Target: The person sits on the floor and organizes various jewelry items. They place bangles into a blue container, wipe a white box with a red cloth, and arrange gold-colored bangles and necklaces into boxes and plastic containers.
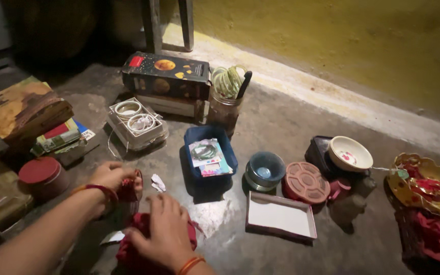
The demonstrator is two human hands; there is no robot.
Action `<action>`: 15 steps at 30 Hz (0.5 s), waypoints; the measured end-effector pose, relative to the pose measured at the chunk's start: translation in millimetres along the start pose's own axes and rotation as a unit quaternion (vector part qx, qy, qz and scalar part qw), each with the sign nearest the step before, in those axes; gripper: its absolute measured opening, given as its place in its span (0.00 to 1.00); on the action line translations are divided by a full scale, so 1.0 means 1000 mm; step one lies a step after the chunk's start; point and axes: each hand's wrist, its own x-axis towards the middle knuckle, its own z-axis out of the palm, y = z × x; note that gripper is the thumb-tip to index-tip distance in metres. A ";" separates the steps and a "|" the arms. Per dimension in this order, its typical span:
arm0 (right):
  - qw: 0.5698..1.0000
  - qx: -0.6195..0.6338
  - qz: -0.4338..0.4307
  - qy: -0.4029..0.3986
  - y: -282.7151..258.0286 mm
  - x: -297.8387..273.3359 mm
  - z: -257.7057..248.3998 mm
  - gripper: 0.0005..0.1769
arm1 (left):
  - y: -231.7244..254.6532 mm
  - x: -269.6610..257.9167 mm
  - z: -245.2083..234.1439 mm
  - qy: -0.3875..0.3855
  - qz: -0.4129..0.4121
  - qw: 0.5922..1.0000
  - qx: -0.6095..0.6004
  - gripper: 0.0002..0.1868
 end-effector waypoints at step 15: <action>0.975 0.057 -0.005 0.213 -0.035 0.088 -0.048 0.22 | 0.007 -0.019 0.016 -0.156 0.250 0.937 0.188 0.41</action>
